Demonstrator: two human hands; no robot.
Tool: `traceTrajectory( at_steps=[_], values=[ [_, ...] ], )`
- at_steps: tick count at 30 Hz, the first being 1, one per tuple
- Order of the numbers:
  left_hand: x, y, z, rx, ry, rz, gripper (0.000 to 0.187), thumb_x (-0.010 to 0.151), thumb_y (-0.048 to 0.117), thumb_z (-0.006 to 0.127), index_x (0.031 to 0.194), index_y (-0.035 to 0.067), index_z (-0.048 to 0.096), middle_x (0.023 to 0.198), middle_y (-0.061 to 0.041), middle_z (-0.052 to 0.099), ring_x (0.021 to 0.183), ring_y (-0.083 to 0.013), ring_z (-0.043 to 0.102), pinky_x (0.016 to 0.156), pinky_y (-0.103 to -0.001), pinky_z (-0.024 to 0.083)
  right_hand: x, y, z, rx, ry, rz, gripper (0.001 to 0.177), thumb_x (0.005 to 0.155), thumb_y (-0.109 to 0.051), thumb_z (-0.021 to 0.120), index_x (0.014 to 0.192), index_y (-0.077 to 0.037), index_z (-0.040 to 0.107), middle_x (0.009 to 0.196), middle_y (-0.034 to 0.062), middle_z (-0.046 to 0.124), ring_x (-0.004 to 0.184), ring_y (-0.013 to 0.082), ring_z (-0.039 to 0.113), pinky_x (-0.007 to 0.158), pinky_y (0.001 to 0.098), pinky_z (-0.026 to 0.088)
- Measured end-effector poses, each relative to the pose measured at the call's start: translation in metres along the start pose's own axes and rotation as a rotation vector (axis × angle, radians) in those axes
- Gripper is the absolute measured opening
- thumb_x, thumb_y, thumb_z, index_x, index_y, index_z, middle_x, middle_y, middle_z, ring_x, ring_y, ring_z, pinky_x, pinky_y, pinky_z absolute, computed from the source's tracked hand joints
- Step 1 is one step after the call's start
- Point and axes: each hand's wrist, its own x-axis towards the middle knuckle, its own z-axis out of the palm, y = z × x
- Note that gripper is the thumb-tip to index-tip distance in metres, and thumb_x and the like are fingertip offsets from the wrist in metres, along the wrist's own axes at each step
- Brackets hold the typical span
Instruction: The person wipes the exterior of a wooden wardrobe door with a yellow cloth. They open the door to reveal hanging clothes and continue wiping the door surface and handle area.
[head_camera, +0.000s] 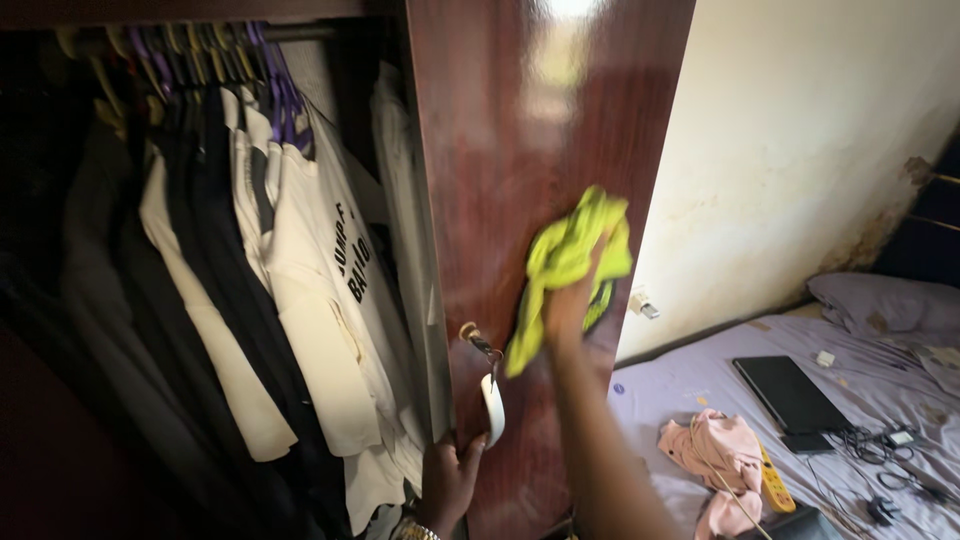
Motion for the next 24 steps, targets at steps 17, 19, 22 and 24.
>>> traceTrajectory(
  at_steps=[17,19,22,24],
  values=[
    [0.01,-0.06,0.019,0.046,-0.024,-0.075,0.037,0.083,0.038,0.075,0.091,0.002,0.075,0.076,-0.018,0.078,0.074,-0.0334,0.078,0.063,-0.042,0.057,0.08,-0.111,0.038,-0.072,-0.162,-0.3,0.07,0.097,0.008,0.042,0.162,0.003,0.018,0.171,0.0216,0.026,0.153,0.0343,0.039,0.126,0.0397,0.033],
    [0.012,-0.072,0.023,0.2,-0.026,-0.161,0.043,0.08,0.043,0.081,0.092,0.003,0.076,0.071,-0.022,0.073,0.074,-0.035,0.076,0.064,-0.044,0.056,0.024,-0.118,0.051,-0.168,-0.14,-0.39,0.076,0.093,0.012,0.045,0.163,0.003,0.016,0.172,0.0248,0.014,0.159,0.0374,0.023,0.129,0.0418,0.024],
    [0.012,-0.094,0.034,0.183,0.01,-0.191,0.044,0.08,0.045,0.079,0.086,0.002,0.075,0.069,-0.019,0.074,0.07,-0.0318,0.077,0.065,-0.043,0.057,0.022,-0.143,0.07,-0.254,-0.223,-0.744,0.085,0.08,0.018,0.045,0.161,-0.007,0.032,0.174,0.0227,0.012,0.166,0.0384,0.012,0.136,0.0465,0.017],
    [0.017,-0.115,0.036,0.085,-0.025,-0.116,0.038,0.08,0.043,0.076,0.091,0.007,0.079,0.069,-0.015,0.077,0.068,-0.028,0.079,0.064,-0.041,0.058,0.052,-0.158,0.079,-0.344,-0.315,-0.809,0.089,0.071,0.015,0.05,0.156,-0.008,0.039,0.172,0.025,0.013,0.163,0.0415,0.012,0.134,0.0494,0.016]
  ],
)
